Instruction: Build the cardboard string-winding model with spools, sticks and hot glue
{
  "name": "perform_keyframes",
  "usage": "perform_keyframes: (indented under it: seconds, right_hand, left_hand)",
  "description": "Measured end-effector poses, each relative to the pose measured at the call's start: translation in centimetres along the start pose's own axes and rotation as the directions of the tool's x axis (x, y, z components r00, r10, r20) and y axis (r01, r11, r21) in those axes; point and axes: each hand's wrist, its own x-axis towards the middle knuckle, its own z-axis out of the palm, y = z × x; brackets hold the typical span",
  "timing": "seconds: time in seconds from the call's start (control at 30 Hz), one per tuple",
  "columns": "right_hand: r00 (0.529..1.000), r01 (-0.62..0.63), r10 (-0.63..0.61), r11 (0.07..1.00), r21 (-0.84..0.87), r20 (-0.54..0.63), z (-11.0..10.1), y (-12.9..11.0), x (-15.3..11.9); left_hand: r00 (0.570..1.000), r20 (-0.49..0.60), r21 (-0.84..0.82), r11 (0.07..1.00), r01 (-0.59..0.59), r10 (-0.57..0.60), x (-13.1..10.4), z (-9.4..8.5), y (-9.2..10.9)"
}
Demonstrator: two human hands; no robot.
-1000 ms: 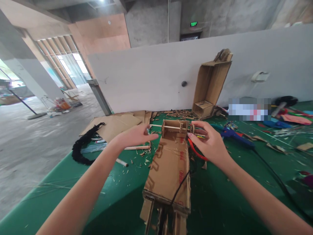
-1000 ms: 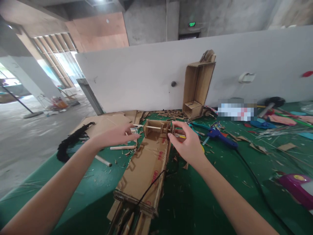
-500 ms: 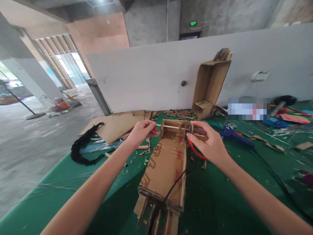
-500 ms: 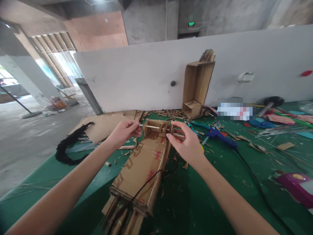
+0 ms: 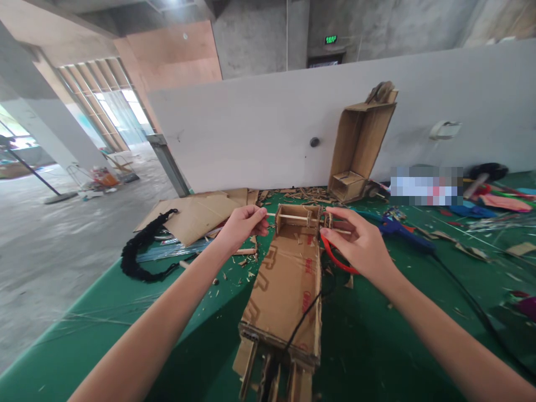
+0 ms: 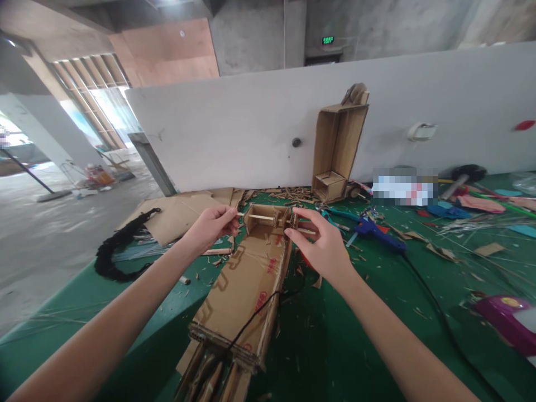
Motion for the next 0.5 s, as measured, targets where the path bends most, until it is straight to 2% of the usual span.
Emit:
perform_keyframes:
  seconds: [0.5]
  right_hand:
    - [1.0, 0.004, -0.004, 0.999, 0.053, -0.002, 0.07, 0.03, -0.25]
  left_hand:
    - [0.999, -0.01, -0.025, 0.999, 0.036, -0.036, -0.02, 0.35, -0.06]
